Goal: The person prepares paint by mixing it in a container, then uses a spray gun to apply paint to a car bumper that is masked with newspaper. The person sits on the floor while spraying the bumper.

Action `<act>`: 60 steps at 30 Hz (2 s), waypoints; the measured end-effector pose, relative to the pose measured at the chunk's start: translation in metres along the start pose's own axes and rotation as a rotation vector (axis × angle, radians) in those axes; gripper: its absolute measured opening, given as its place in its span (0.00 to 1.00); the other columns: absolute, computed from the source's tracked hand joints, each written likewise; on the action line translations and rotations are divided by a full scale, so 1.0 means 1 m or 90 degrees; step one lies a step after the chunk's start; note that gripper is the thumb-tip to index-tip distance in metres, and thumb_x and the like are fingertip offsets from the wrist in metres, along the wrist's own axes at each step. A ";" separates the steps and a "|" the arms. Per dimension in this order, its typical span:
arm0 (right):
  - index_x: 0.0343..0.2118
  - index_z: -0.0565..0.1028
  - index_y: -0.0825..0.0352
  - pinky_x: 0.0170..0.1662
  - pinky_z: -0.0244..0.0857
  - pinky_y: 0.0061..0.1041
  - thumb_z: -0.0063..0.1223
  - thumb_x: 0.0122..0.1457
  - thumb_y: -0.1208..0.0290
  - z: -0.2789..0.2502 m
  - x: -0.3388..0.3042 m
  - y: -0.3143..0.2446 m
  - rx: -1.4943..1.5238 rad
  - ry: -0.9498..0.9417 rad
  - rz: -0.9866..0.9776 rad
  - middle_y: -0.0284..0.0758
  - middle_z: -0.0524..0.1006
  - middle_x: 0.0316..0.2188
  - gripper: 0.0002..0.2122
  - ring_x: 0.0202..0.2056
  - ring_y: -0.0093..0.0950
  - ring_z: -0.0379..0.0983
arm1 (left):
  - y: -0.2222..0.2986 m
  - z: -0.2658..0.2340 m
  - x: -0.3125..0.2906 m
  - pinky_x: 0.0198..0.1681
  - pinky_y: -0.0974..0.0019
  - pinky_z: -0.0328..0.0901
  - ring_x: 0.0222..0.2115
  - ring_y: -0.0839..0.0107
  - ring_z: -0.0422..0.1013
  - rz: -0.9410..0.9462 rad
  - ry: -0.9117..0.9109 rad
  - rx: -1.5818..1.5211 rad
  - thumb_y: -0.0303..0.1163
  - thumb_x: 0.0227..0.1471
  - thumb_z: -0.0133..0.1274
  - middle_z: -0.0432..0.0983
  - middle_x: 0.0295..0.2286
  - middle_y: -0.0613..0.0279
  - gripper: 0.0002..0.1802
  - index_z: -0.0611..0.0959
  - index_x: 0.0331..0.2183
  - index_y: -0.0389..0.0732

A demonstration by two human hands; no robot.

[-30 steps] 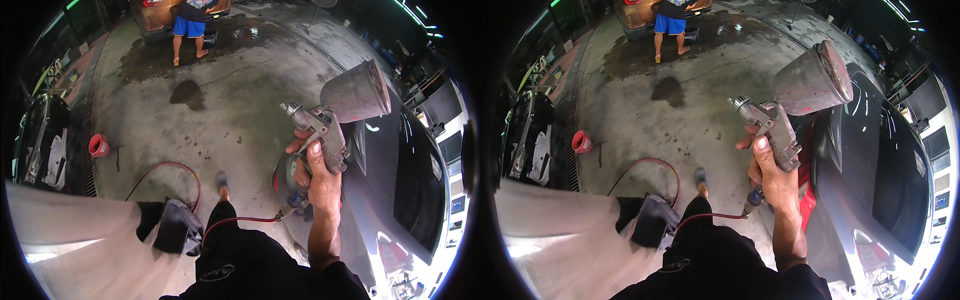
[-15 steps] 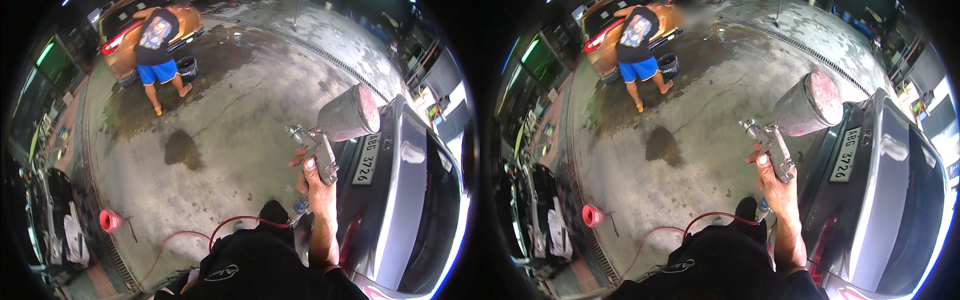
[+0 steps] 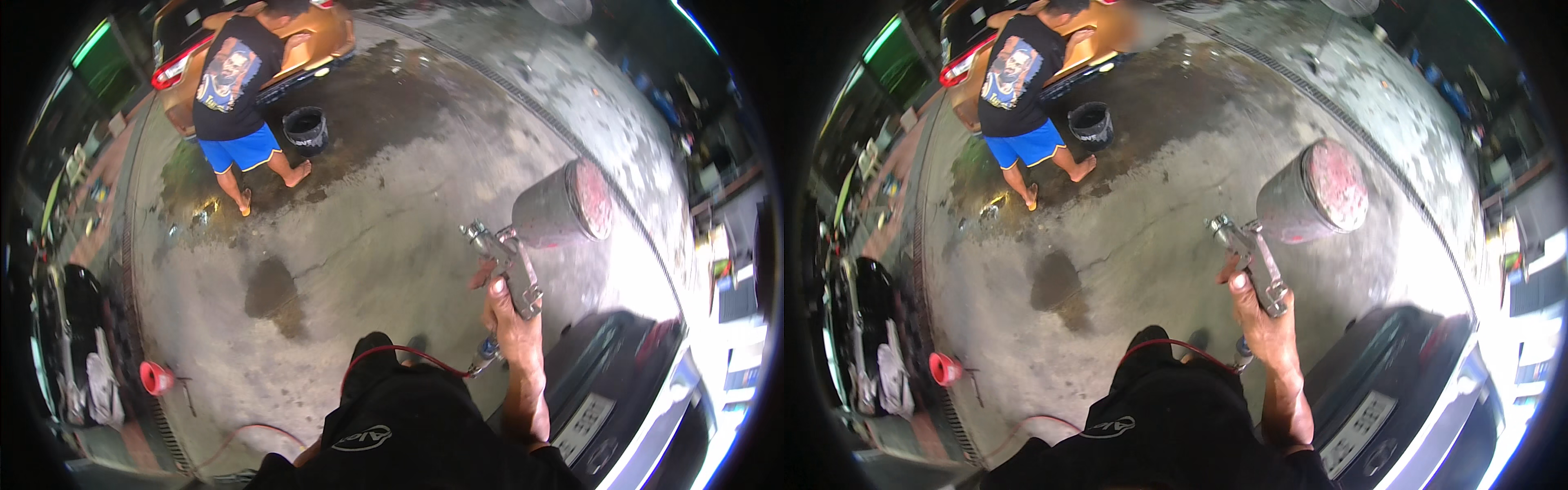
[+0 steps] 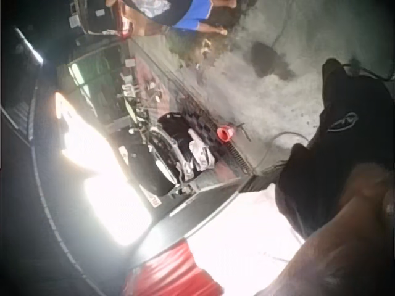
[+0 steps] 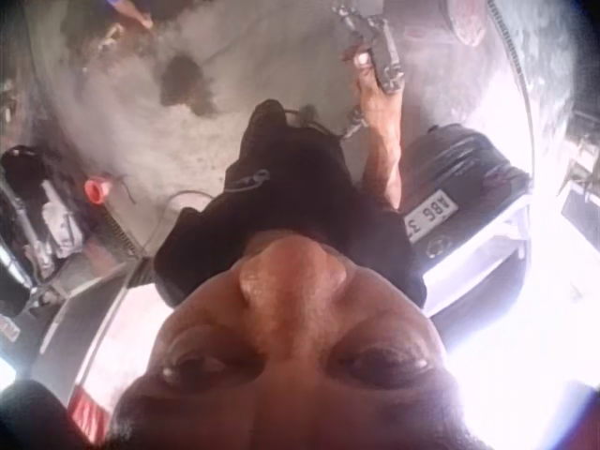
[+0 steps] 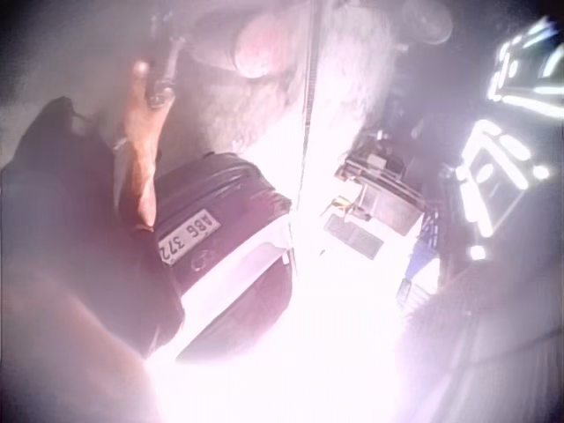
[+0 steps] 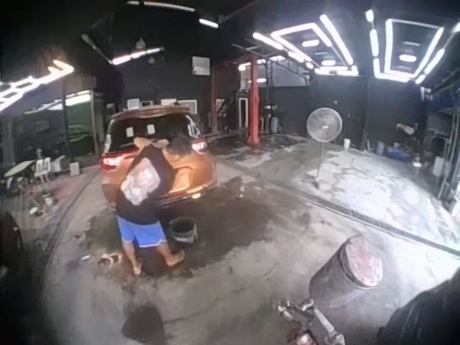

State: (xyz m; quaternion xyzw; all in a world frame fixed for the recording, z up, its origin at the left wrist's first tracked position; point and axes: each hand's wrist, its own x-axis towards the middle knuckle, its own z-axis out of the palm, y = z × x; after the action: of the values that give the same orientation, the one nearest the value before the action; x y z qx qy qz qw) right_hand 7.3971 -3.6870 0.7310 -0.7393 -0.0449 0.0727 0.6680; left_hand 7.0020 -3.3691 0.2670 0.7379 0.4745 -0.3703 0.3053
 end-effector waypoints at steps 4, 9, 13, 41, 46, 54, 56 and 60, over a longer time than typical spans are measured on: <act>0.51 0.83 0.65 0.27 0.57 0.21 0.62 0.71 0.45 0.023 0.183 -0.034 -0.030 -0.089 -0.027 0.20 0.76 0.27 0.24 0.24 0.11 0.62 | 0.161 -0.016 0.041 0.57 0.45 0.72 0.54 0.45 0.80 -0.023 -0.021 -0.087 0.65 0.61 0.56 0.86 0.48 0.45 0.33 0.92 0.48 0.46; 0.50 0.83 0.67 0.30 0.60 0.21 0.62 0.72 0.50 0.076 0.414 -0.025 -0.021 -0.212 -0.073 0.21 0.77 0.30 0.21 0.26 0.12 0.64 | 0.337 -0.031 0.129 0.56 0.46 0.73 0.53 0.45 0.81 -0.092 -0.060 -0.156 0.65 0.62 0.55 0.87 0.46 0.45 0.33 0.93 0.47 0.46; 0.49 0.83 0.67 0.35 0.63 0.21 0.61 0.73 0.54 0.119 0.591 -0.025 -0.035 -0.329 -0.074 0.22 0.78 0.31 0.18 0.30 0.13 0.67 | 0.463 -0.066 0.200 0.56 0.46 0.73 0.52 0.44 0.82 -0.159 -0.081 -0.202 0.65 0.62 0.55 0.87 0.45 0.44 0.33 0.93 0.47 0.46; 0.62 0.71 0.66 0.22 0.56 0.20 0.57 0.74 0.48 0.276 1.112 -0.013 -0.019 -1.426 0.080 0.35 0.81 0.44 0.27 0.19 0.14 0.58 | 1.549 -0.103 0.128 0.42 0.54 0.78 0.35 0.59 0.85 -0.708 0.058 -1.384 0.58 0.64 0.57 0.89 0.32 0.53 0.30 0.93 0.41 0.38; 0.62 0.71 0.66 0.22 0.57 0.19 0.56 0.74 0.48 0.288 1.103 -0.020 0.007 -1.476 0.072 0.37 0.80 0.45 0.26 0.19 0.14 0.60 | 1.585 -0.078 0.125 0.45 0.53 0.77 0.38 0.57 0.85 -0.753 -0.058 -1.392 0.55 0.63 0.57 0.89 0.34 0.51 0.29 0.92 0.43 0.37; 0.60 0.72 0.66 0.23 0.58 0.20 0.54 0.77 0.54 0.341 1.028 -0.013 0.075 -1.369 0.019 0.38 0.80 0.46 0.21 0.19 0.15 0.60 | 1.419 -0.034 0.160 0.50 0.51 0.76 0.43 0.53 0.85 -0.695 -0.071 -1.315 0.51 0.63 0.57 0.89 0.38 0.47 0.27 0.90 0.47 0.36; 0.60 0.73 0.66 0.24 0.58 0.19 0.55 0.77 0.57 0.366 0.984 -0.015 0.097 -1.333 0.031 0.39 0.80 0.45 0.19 0.20 0.15 0.59 | 1.335 -0.039 0.169 0.51 0.50 0.75 0.44 0.52 0.85 -0.647 -0.044 -1.274 0.50 0.63 0.57 0.89 0.39 0.47 0.27 0.89 0.48 0.36; 0.59 0.74 0.66 0.24 0.58 0.19 0.55 0.77 0.57 0.415 0.883 -0.025 0.125 -1.238 0.066 0.37 0.79 0.43 0.18 0.20 0.14 0.59 | 1.138 -0.063 0.181 0.53 0.49 0.75 0.46 0.50 0.84 -0.611 0.129 -1.136 0.48 0.63 0.57 0.89 0.41 0.45 0.26 0.88 0.50 0.35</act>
State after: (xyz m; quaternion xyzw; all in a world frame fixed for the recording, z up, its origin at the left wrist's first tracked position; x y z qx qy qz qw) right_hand 8.1986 -3.1331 0.6733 -0.2994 -0.5371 0.6830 0.3943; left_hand 8.1226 -3.6457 0.2622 0.0009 0.8473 0.0994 0.5218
